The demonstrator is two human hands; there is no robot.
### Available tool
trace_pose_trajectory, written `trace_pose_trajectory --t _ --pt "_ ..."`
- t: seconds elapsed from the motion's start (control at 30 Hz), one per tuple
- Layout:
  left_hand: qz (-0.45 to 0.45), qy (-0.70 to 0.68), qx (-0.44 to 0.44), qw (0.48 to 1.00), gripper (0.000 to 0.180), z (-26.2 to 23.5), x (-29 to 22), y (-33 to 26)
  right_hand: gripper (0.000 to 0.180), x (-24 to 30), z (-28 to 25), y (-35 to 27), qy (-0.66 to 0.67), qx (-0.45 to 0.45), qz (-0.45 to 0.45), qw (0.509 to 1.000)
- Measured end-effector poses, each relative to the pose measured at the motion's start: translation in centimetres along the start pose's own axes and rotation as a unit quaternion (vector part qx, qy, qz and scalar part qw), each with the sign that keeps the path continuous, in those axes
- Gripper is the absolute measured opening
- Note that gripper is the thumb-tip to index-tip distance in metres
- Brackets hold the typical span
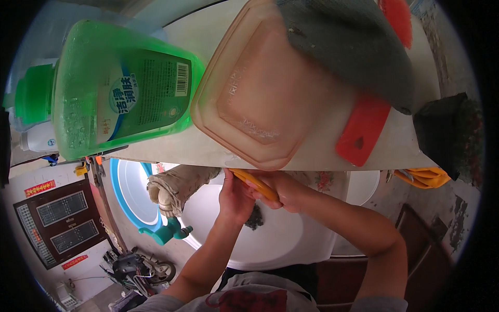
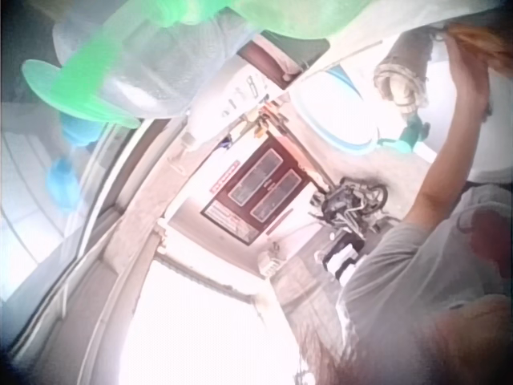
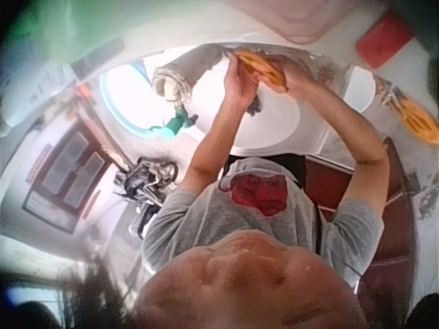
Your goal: The person uses a pair of scissors to cut and remove a white plastic wrapping from a sink faucet. They then use the scissors to trim the material around the base of the faucet and its connection to the sink.
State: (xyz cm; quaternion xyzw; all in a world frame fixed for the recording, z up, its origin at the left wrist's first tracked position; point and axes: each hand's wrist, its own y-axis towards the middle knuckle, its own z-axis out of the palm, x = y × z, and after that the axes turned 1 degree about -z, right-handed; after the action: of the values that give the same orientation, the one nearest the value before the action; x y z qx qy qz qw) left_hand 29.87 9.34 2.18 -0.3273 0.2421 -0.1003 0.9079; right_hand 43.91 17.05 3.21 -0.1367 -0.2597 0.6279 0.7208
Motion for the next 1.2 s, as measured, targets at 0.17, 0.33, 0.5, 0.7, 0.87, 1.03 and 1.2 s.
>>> trace_pose_trajectory --t 0.17,0.33,0.5,0.7,0.87,1.03,1.2 --pt "0.007 0.02 -0.044 0.999 0.044 0.7 0.3 -0.2 0.03 -0.3 -0.1 -0.3 0.018 0.015 -0.043 0.999" --pt "0.013 0.006 -0.071 0.997 0.041 0.3 0.9 0.1 0.031 -1.0 -1.2 0.1 0.025 -0.002 -0.009 1.0" --pt "0.027 0.048 -0.03 0.998 0.048 -1.3 0.8 1.0 0.03 -1.2 -1.2 0.4 0.022 -0.019 -0.027 0.999" --pt "0.041 0.005 -0.045 0.998 0.045 0.6 1.8 0.9 0.031 -0.8 -3.8 0.5 0.005 -0.014 0.029 0.999" --pt "0.048 0.016 -0.006 0.999 0.046 -1.2 1.5 1.6 0.028 -0.6 -2.0 0.9 -0.071 -0.026 -0.033 0.997" --pt "0.056 0.026 0.013 0.998 0.046 -0.5 1.2 1.9 0.027 0.9 -0.9 0.0 -0.112 -0.062 -0.074 0.989" --pt "0.06 0.003 0.068 0.996 0.043 -2.2 1.8 2.1 0.023 1.9 -2.9 0.7 -0.153 -0.001 0.024 0.988"
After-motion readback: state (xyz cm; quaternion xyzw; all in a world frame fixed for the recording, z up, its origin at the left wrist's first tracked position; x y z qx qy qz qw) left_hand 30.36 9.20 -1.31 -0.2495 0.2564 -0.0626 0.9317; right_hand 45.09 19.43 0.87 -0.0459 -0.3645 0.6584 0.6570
